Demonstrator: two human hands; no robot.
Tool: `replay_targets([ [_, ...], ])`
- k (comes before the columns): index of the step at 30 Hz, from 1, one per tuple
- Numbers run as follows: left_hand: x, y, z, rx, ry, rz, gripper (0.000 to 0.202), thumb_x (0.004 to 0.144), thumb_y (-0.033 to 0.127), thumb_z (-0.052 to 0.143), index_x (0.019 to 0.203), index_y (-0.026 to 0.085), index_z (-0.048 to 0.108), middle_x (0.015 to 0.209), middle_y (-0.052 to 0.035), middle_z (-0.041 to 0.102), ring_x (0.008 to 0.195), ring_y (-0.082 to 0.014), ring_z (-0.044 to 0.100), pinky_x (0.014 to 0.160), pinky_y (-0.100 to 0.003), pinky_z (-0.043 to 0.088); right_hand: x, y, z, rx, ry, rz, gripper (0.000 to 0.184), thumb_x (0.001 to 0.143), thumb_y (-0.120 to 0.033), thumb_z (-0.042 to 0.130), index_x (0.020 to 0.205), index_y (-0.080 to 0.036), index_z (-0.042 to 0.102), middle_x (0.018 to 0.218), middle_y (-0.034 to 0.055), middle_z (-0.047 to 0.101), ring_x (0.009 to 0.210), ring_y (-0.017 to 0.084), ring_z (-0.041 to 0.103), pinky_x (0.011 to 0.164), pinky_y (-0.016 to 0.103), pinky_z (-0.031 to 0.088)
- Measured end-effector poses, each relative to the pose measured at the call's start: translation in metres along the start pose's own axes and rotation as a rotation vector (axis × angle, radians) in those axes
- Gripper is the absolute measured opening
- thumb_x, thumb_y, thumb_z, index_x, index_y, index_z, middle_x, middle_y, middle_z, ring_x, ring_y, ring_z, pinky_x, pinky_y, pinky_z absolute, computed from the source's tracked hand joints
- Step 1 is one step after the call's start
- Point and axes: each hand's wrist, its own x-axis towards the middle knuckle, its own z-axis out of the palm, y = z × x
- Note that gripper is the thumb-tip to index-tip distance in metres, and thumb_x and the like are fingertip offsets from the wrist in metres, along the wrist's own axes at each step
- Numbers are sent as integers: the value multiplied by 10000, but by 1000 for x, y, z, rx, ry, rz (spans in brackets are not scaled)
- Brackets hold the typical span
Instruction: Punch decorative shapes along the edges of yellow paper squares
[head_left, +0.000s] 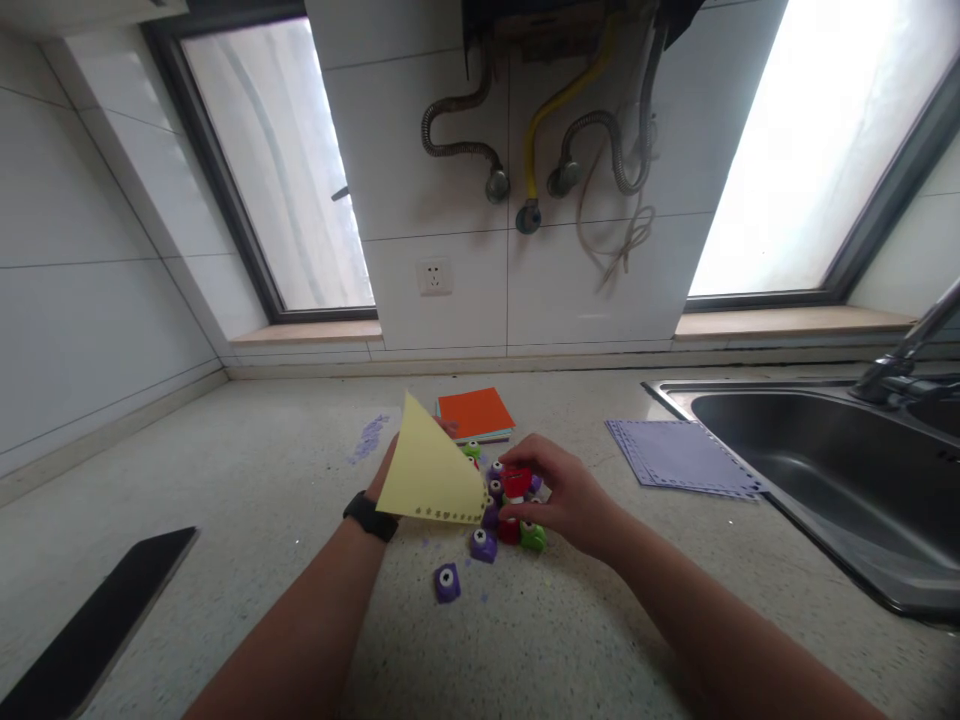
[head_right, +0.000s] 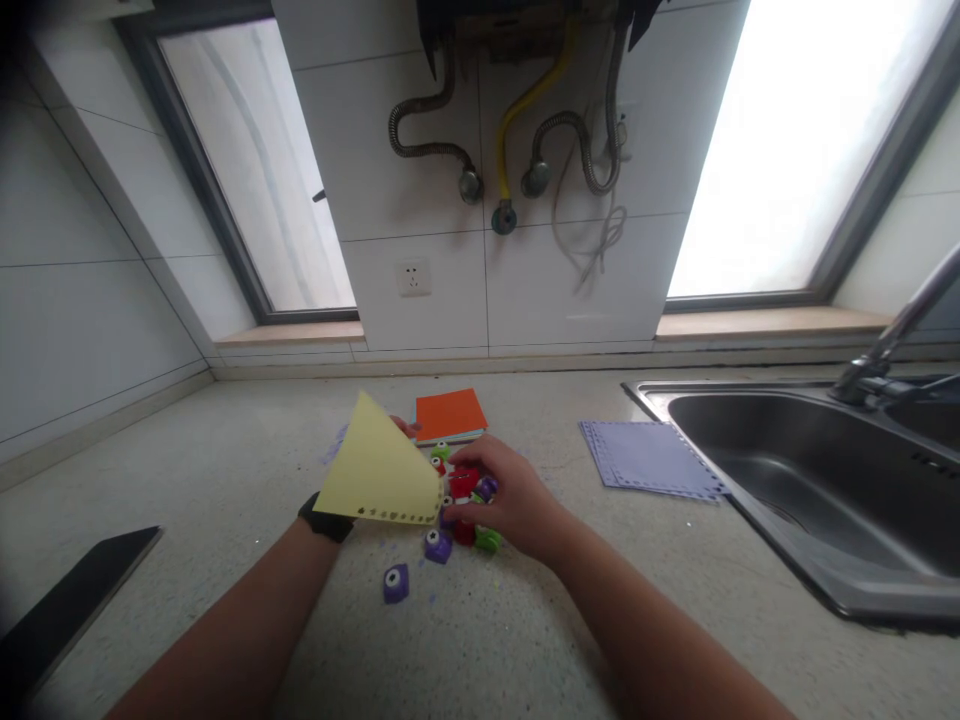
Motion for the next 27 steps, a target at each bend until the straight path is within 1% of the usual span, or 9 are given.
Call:
replay_targets([
  [4,-1,0,3,11,-67,-3,297,730,415,841,905,182,779,851,-79,786,737,-253,719,638,-334,552,1,1,-2,21,55,-43,383,717,-343,901,1048,-273,720,974,62,654,908,238,627,825,419,519],
  [8,0,-2,-1,37,-87,-15,345,785,418,816,1043,194,770,925,-68,796,736,-226,736,690,-327,572,3,-2,-5,207,138,-26,373,665,-330,929,998,-290,766,1102,82,663,1074,273,629,977,482,502],
  [12,3,-2,-9,118,-78,-4,410,772,449,825,1081,185,764,908,-74,796,714,-233,736,653,-322,576,5,-10,-12,481,147,110,380,600,-377,949,941,-302,800,1394,79,591,1300,314,554,1099,513,435],
  [15,2,2,-14,206,-92,23,402,782,456,812,1073,181,770,908,-82,793,711,-235,727,617,-307,567,6,-14,-18,567,123,240,367,627,-380,929,964,-305,805,1561,77,465,1306,319,563,1052,502,480],
  [17,0,7,-16,281,-118,30,369,788,453,804,1035,179,780,892,-83,789,706,-237,721,612,-308,567,5,-14,-20,557,99,314,344,663,-349,907,987,-294,804,1578,93,449,1278,314,588,996,483,521],
  [19,-2,14,-17,347,-160,22,332,787,443,804,986,178,788,860,-83,784,694,-242,715,603,-308,564,5,-12,-22,532,41,347,322,696,-328,885,1002,-271,803,1473,114,567,1224,295,625,970,462,539],
  [22,-6,24,-16,399,-223,3,292,770,416,820,931,174,799,824,-84,779,675,-246,707,571,-296,546,4,-8,-23,510,-108,364,310,734,-317,858,1029,-246,796,1158,84,740,1008,228,702,899,408,568],
  [25,-8,29,-16,409,-247,-14,283,753,407,835,897,166,805,811,-90,780,659,-238,702,561,-286,533,3,-5,-22,451,-228,402,269,728,-308,863,975,-223,796,909,32,749,791,166,685,761,333,574],
  [27,-8,29,-16,366,-245,-37,313,753,414,838,938,164,804,841,-98,787,663,-233,707,575,-289,539,3,-4,-22,427,-219,421,256,714,-308,871,938,-212,794,825,18,729,724,152,661,696,309,563],
])
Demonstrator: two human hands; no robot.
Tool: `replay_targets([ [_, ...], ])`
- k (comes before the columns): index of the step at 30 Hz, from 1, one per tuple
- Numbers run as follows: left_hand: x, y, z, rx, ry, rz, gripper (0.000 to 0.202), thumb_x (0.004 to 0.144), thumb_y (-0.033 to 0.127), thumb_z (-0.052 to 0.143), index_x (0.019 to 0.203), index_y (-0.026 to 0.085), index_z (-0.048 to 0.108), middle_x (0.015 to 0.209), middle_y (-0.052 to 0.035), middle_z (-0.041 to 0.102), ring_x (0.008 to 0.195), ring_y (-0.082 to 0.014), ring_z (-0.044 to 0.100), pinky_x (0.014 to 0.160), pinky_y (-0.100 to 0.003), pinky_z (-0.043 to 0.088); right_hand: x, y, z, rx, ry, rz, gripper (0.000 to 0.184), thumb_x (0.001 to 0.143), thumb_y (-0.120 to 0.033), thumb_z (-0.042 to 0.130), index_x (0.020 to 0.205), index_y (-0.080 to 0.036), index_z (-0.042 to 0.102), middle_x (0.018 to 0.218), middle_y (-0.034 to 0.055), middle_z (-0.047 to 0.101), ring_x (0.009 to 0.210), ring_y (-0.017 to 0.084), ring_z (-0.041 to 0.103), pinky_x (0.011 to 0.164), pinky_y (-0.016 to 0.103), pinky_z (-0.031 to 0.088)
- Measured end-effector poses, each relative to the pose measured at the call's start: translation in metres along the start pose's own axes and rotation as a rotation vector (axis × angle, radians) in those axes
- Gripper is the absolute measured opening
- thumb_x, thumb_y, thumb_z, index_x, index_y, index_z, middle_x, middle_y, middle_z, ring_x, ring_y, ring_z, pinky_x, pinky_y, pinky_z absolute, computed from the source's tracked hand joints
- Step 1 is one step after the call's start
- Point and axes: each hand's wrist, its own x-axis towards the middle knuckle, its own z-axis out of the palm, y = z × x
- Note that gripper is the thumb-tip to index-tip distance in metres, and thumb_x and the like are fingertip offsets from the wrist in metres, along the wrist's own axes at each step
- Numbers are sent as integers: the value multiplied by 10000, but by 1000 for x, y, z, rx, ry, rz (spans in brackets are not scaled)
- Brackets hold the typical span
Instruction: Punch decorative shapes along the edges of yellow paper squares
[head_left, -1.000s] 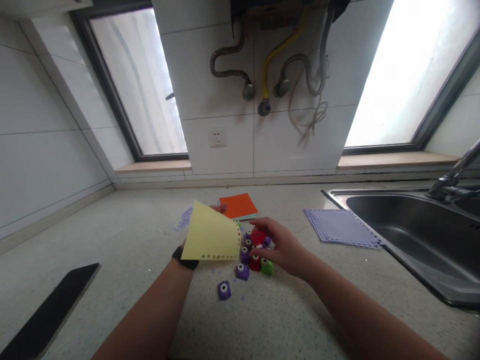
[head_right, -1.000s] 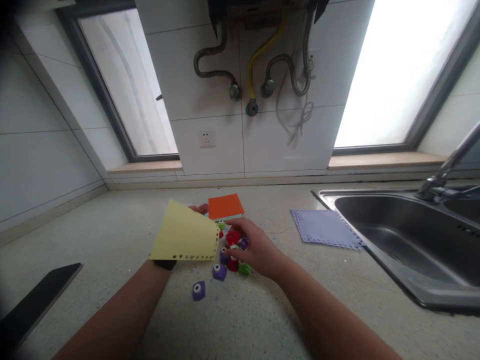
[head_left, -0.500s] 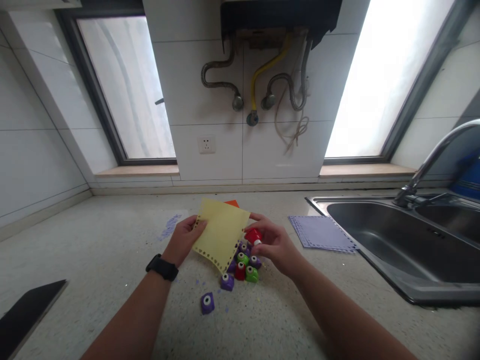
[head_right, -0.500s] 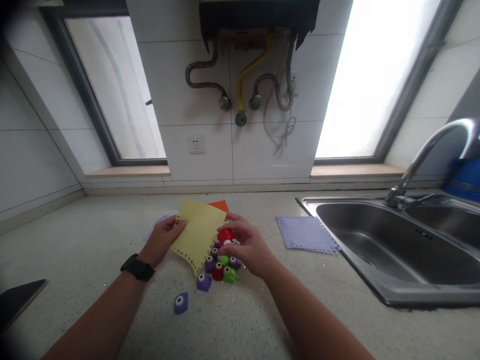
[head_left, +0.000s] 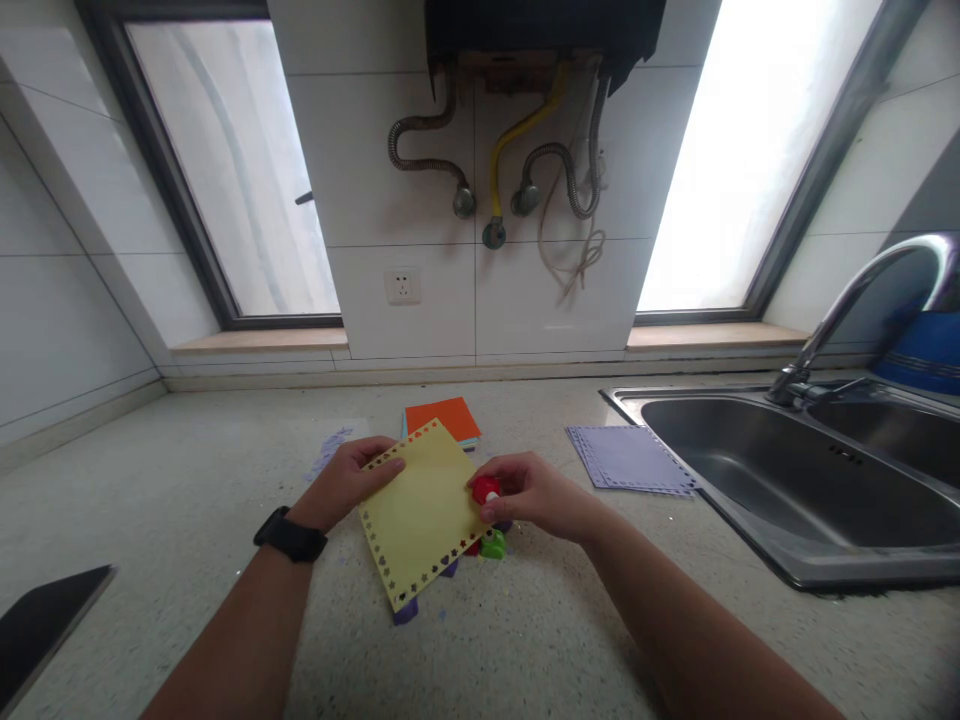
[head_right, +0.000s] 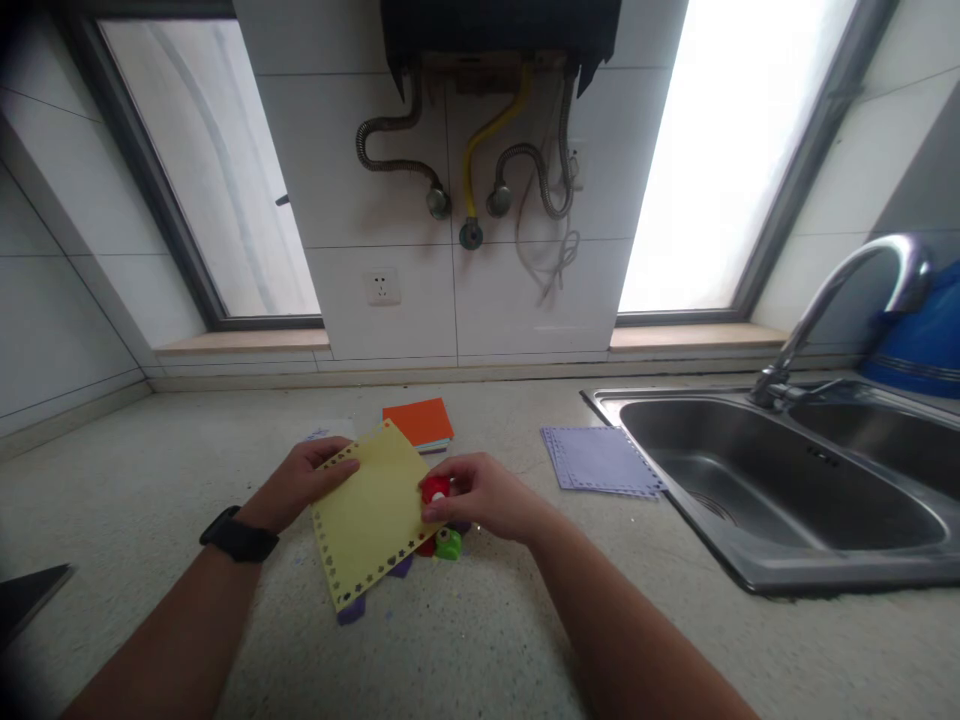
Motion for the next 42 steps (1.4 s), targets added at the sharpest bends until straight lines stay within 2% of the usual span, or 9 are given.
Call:
replay_targets([
  [5,5,-7,6,-395,117,53,446,765,469,818,1101,179,773,1028,-114,794,826,-244,740,722,-319,584,3,-3,2,138,257,-55,282,681,-288,878,937,-217,783,872,31,750,755,168,681,712,327,565],
  [10,3,-12,30,-526,-111,21,613,756,621,770,1194,193,740,1123,-158,768,901,-320,748,664,-359,603,6,-2,6,246,458,-154,315,667,-276,879,961,-245,771,913,25,753,796,170,680,746,338,555],
  [12,1,-15,38,-459,-142,-8,581,748,558,808,1184,180,742,1109,-167,770,870,-322,750,591,-334,591,8,0,8,259,462,-162,337,647,-252,890,960,-245,763,894,16,747,796,167,677,749,334,550],
  [17,4,-18,40,-242,-26,-52,486,785,426,818,1171,140,740,1024,-157,787,771,-269,742,500,-277,548,11,5,11,215,422,-185,381,594,-193,902,938,-232,743,885,5,739,816,171,681,798,345,541],
  [20,6,-13,33,-160,6,-59,456,800,443,798,1141,144,753,965,-134,797,737,-248,737,529,-283,558,11,6,7,145,421,-187,414,614,-232,899,990,-234,727,909,15,732,797,176,673,761,350,538],
  [26,5,-5,18,138,35,34,328,836,436,763,1032,174,788,1015,-80,795,807,-213,718,698,-307,594,11,6,-6,-5,588,-200,433,671,-325,879,1050,-217,700,776,-18,663,685,147,591,664,320,493],
  [35,7,-14,20,24,170,62,376,799,431,804,1013,123,781,951,-98,783,654,-175,686,578,-292,590,10,1,-3,137,540,-210,455,621,-238,905,1016,-228,680,842,-13,712,739,138,644,741,328,552],
  [38,7,-18,20,-12,208,110,341,801,402,810,1000,126,781,979,-97,779,638,-167,689,574,-293,597,8,0,0,111,537,-317,424,695,-244,879,1068,-235,677,911,3,726,757,126,650,760,323,564],
  [42,6,-19,20,-92,240,162,284,796,363,822,976,147,779,971,-80,773,683,-184,703,566,-300,605,2,-2,6,1,493,-617,411,740,-169,861,1090,-257,665,1002,21,704,883,150,677,815,330,588],
])
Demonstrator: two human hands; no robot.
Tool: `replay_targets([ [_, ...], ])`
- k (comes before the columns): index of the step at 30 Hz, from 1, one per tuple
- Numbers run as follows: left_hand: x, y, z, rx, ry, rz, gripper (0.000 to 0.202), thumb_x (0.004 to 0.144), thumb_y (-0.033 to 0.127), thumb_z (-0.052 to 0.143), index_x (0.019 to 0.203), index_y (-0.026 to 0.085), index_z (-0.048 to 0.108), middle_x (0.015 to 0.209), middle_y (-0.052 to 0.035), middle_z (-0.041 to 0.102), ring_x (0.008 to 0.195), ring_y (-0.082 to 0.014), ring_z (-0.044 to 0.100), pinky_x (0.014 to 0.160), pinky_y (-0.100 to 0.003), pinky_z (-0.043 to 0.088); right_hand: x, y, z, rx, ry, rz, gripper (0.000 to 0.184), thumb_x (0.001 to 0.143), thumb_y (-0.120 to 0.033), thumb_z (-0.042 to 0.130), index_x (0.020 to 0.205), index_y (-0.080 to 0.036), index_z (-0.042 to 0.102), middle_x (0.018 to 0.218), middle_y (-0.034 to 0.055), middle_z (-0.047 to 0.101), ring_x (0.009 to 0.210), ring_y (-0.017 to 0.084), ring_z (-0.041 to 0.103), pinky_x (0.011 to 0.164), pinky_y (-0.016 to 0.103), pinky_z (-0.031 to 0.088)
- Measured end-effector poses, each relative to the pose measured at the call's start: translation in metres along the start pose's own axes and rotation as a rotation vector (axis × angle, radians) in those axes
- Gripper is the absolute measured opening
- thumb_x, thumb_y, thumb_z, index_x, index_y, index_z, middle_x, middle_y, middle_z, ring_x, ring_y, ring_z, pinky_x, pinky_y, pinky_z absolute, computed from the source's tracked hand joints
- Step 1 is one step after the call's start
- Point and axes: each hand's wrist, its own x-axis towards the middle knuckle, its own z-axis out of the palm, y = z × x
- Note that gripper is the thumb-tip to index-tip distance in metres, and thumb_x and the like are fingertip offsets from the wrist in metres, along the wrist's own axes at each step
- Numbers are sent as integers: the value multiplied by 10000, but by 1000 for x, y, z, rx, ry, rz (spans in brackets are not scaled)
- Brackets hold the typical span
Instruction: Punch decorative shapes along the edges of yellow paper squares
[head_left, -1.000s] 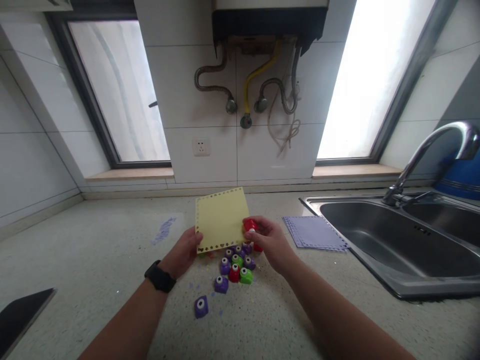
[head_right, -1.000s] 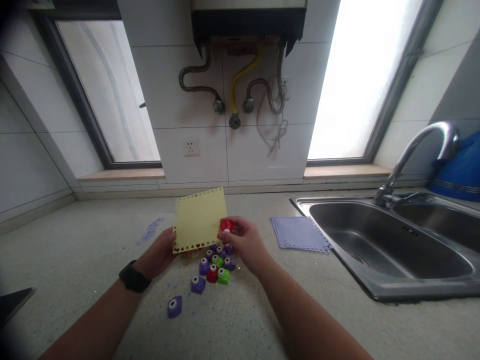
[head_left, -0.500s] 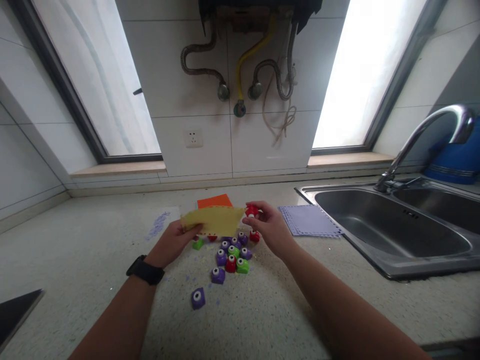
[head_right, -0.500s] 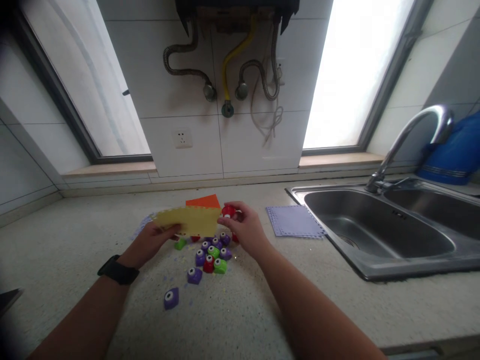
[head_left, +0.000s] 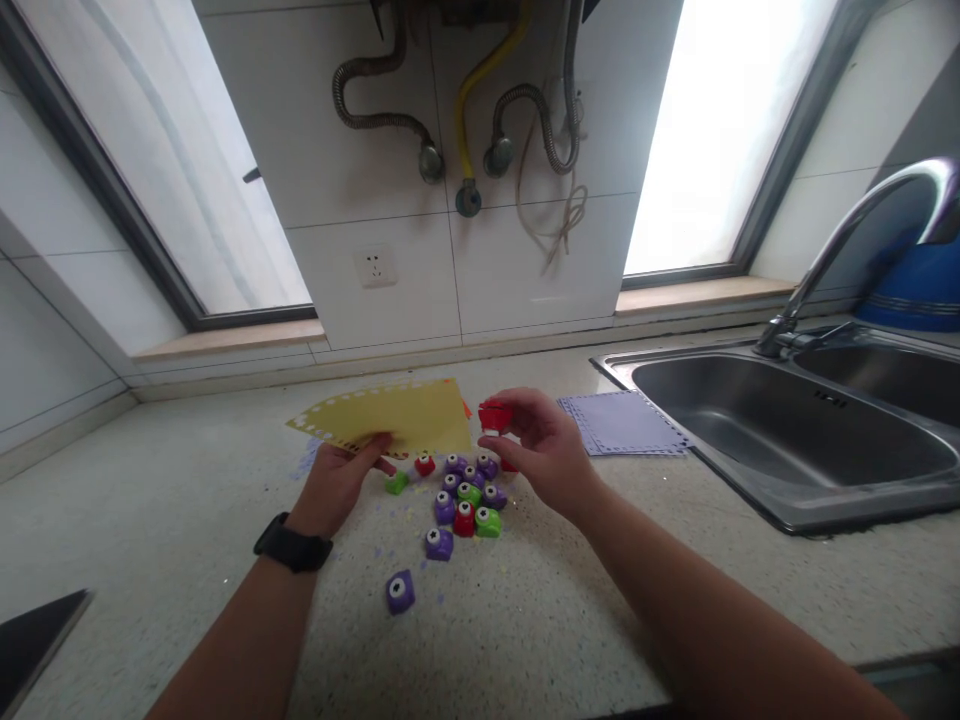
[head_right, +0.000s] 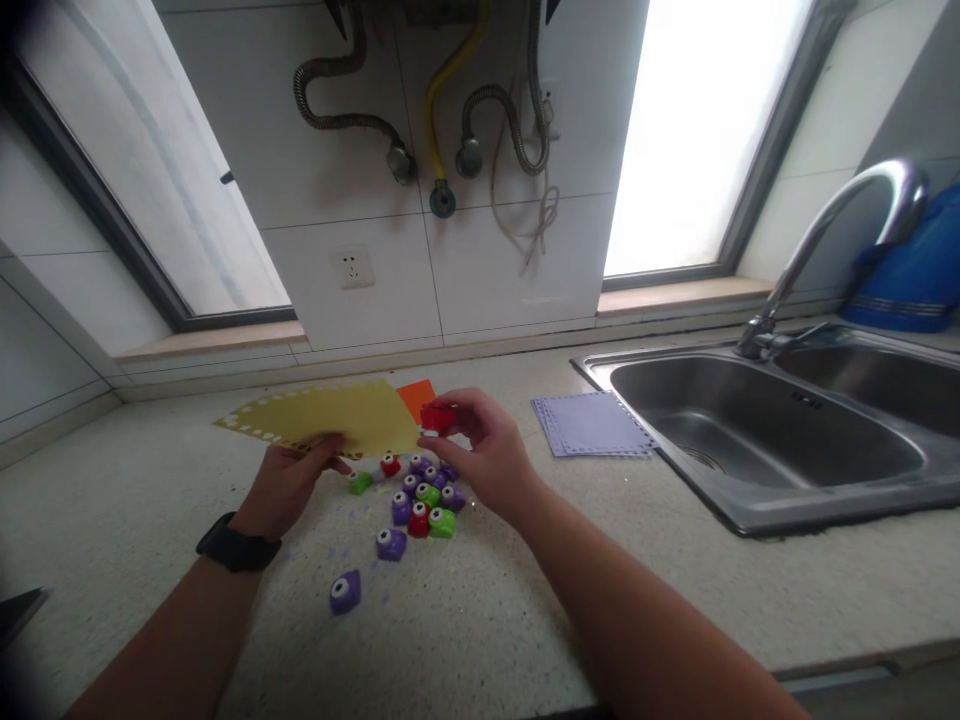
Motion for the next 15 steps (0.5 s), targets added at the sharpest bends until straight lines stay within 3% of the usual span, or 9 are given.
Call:
replay_targets([
  [6,-3,4,4,-115,-35,12,203,801,333,822,923,177,781,903,-61,775,761,-220,718,576,-326,616,-9,-11,4,-242,-57,-296,457,772,-127,844,1166,-264,656,1049,56,664,944,195,658,806,382,597],
  [15,-4,0,2,-73,-53,31,165,792,327,824,902,211,787,913,-44,769,720,-203,695,567,-324,615,-6,-21,7,-345,-106,-387,403,790,-215,855,1142,-223,658,1001,62,669,864,175,651,734,344,580],
])
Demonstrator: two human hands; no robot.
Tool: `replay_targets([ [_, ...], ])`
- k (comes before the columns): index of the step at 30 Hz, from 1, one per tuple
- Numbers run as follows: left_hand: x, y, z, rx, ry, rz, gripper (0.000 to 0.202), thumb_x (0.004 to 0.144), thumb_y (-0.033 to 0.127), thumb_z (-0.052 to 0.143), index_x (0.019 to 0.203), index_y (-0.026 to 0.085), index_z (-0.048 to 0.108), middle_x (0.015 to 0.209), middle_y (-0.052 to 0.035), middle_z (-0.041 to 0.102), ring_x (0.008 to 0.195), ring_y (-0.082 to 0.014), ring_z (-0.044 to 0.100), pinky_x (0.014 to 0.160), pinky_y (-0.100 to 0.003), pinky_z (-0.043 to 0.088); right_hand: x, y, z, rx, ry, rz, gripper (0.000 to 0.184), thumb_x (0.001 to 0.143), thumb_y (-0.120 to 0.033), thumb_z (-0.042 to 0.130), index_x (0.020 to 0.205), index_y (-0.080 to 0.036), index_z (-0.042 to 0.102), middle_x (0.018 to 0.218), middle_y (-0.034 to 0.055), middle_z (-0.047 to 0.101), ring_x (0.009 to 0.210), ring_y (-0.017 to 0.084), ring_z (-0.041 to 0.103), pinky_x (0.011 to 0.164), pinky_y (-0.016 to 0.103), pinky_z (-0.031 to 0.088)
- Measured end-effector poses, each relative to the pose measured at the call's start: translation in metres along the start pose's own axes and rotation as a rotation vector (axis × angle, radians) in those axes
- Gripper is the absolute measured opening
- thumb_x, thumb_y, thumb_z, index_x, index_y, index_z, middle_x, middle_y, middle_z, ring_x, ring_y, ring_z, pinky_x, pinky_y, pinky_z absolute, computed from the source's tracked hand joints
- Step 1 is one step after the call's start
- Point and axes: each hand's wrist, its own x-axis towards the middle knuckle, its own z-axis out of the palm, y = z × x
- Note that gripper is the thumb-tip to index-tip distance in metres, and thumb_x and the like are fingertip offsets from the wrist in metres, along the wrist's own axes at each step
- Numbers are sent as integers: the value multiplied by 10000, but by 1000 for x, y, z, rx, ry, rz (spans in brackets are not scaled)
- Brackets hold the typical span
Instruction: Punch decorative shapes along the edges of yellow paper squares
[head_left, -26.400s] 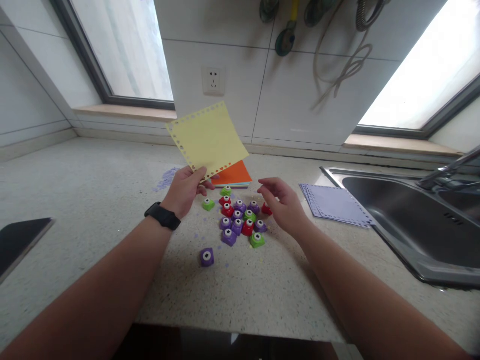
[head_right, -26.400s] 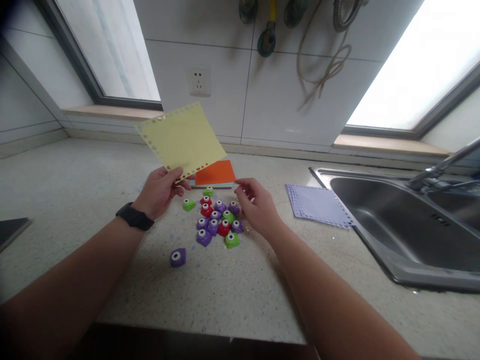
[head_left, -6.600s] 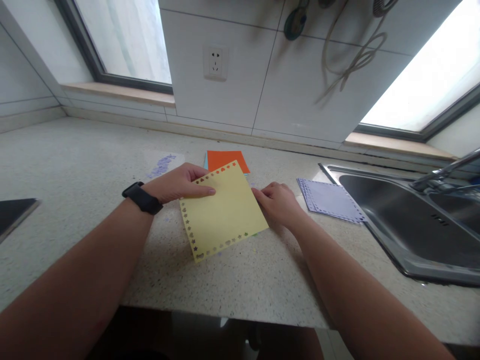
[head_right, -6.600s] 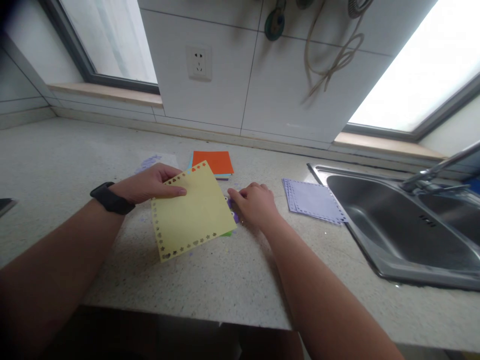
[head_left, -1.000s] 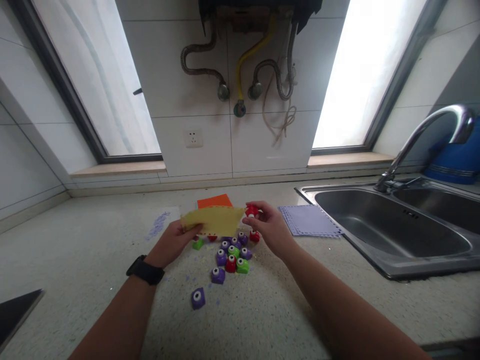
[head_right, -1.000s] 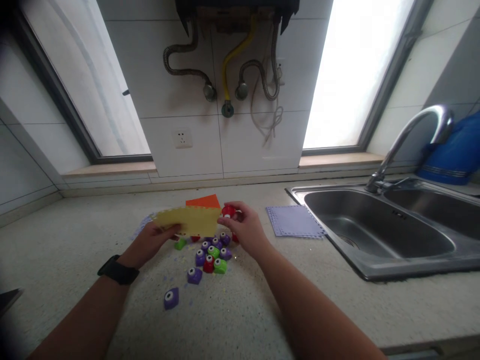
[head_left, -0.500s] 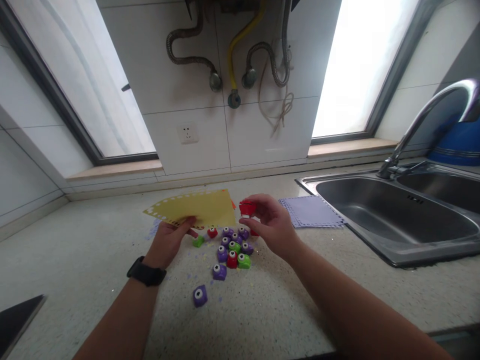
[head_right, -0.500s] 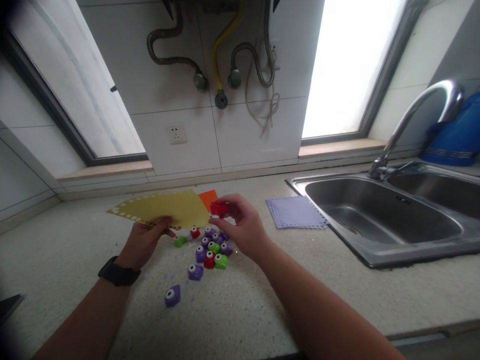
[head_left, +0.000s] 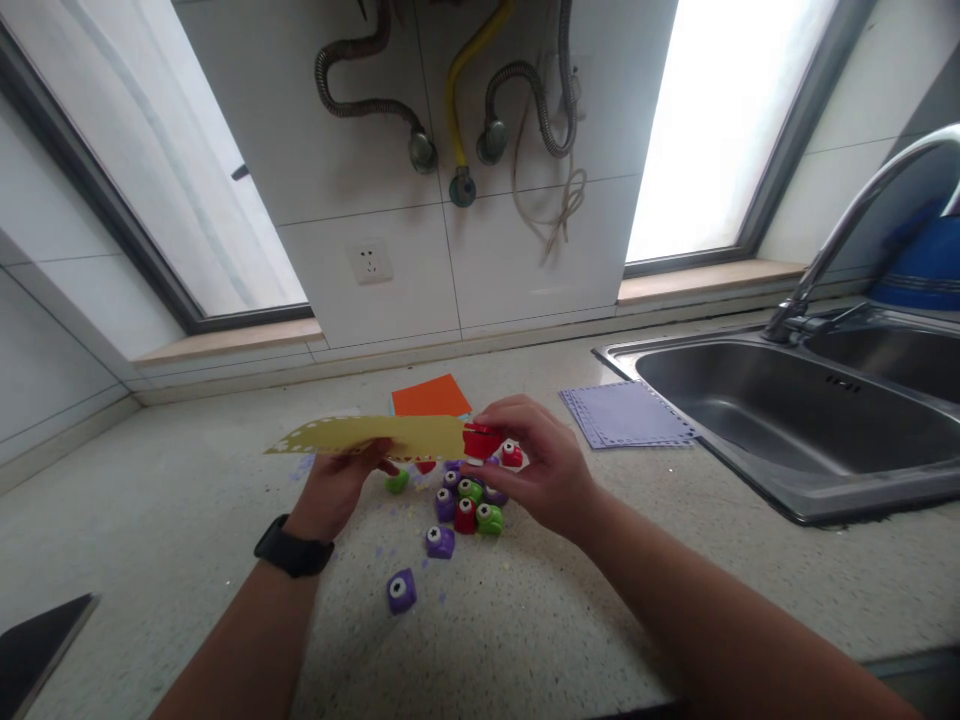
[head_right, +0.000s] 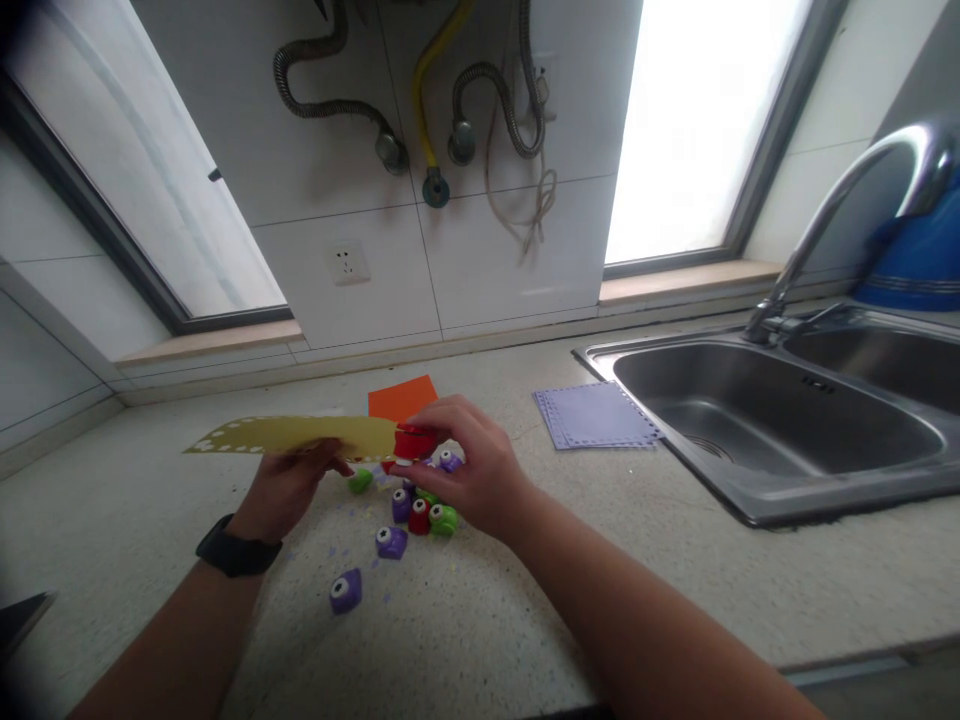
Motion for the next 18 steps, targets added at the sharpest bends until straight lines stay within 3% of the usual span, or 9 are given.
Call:
replay_targets([
  [7,2,-3,-4,63,2,-18,149,807,361,804,880,234,782,894,-33,759,643,-192,671,594,-339,597,-2,3,1,36,16,19,391,797,-211,847,1139,-221,656,999,59,654,867,175,651,722,330,587],
  [18,0,-3,-6,97,2,-47,163,801,380,802,889,243,797,926,-61,764,687,-228,674,635,-368,583,-5,6,1,48,18,92,366,818,-259,830,1132,-249,643,1010,58,652,890,187,659,748,352,606],
])
